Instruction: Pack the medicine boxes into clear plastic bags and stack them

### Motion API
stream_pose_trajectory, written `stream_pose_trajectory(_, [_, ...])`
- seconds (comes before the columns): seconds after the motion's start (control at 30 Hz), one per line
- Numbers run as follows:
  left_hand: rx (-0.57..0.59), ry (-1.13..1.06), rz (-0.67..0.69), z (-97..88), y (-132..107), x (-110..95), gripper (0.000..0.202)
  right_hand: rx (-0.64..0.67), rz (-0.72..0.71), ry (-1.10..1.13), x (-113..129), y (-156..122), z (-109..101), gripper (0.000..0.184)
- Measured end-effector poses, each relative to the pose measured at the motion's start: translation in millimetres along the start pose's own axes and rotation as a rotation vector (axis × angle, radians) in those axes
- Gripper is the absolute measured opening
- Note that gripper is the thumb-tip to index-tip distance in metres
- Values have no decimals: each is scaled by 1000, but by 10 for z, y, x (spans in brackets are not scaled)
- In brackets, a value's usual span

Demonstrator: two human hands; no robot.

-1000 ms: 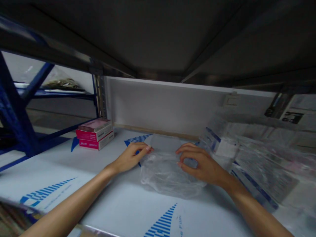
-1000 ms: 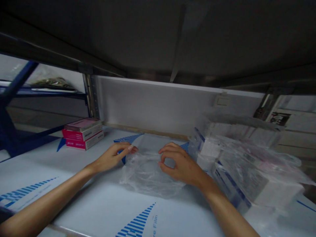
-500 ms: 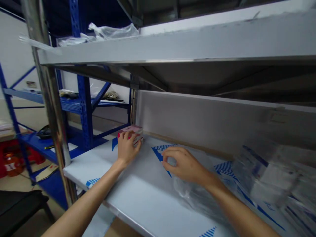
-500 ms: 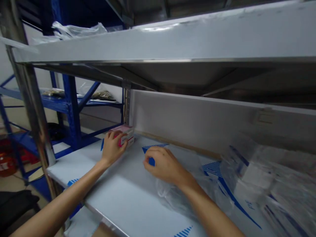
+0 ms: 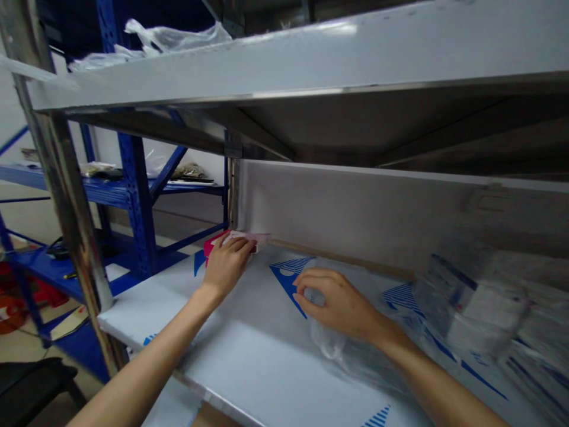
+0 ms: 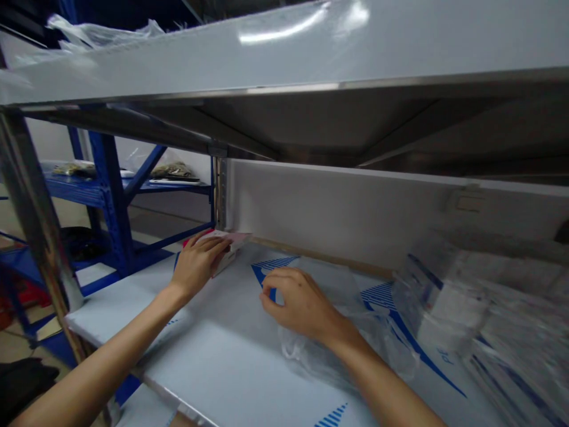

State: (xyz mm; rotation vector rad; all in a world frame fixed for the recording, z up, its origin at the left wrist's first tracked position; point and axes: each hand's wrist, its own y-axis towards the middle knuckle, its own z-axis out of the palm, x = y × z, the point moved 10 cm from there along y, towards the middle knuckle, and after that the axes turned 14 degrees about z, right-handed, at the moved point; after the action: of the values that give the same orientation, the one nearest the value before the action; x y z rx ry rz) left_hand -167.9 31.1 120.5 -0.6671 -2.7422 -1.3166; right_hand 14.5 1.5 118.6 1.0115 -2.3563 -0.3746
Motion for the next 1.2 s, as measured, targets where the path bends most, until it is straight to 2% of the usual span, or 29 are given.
stream_pose_trajectory(0.07, [-126, -159, 33, -112, 132, -204, 25, -96, 59, 30, -202, -81, -209, 15])
stream_pose_trajectory(0.17, [-266, -520, -24, -172, 338, -488, 26, -329, 246, 85, -699, -245, -627, 7])
stream_pose_trajectory(0.23, [-278, -826, -125, -66, 485, -676, 34, -450, 374, 157, -1073, -400, -875, 29])
stream_pose_trajectory(0.3, [-257, -1109, -230, 106, 625, -884, 40, -438, 434, 320, -1379, -531, -999, 51])
stream_pose_trajectory(0.4, [-217, -1393, -311, 364, 811, -1189, 49, -301, 483, 629, -1680, -716, -1021, 54])
stream_pose_trajectory(0.5, [-225, -1521, -311, 554, 926, -1403, 53, -245, 551, 796, -1867, -928, -996, 53])
stream_pose_trajectory(0.57, [-248, -1544, -268, 620, 953, -1516, 46, -249, 574, 840, -1959, -1040, -964, 56])
stream_pose_trajectory(0.67, [-231, -1441, -153, 625, 933, -1667, 42, -289, 607, 873, -2085, -1154, -911, 57])
stream_pose_trajectory(0.77, [-159, -1336, -79, 611, 884, -1743, 34, -314, 621, 889, -2125, -1205, -908, 55])
stream_pose_trajectory(0.87, [-30, -1433, -46, 659, 853, -1792, 28, -295, 622, 859, -2067, -1221, -963, 50])
stream_pose_trajectory(0.93, [4, -1503, -25, 649, 847, -1782, 27, -329, 569, 767, -1980, -1238, -1083, 45])
stream_pose_trajectory(1.03, [-101, -1388, 94, 437, 868, -1698, 35, -462, 308, 371, -1644, -1292, -1362, 28])
stream_pose_trajectory(1.1, [-191, -1179, 280, 183, 868, -1726, 36, -533, 83, 49, -1331, -1367, -1440, 18])
stream_pose_trajectory(1.2, [-290, -924, 552, -151, 811, -1876, 23, -622, -99, -206, -1067, -1492, -1470, 27])
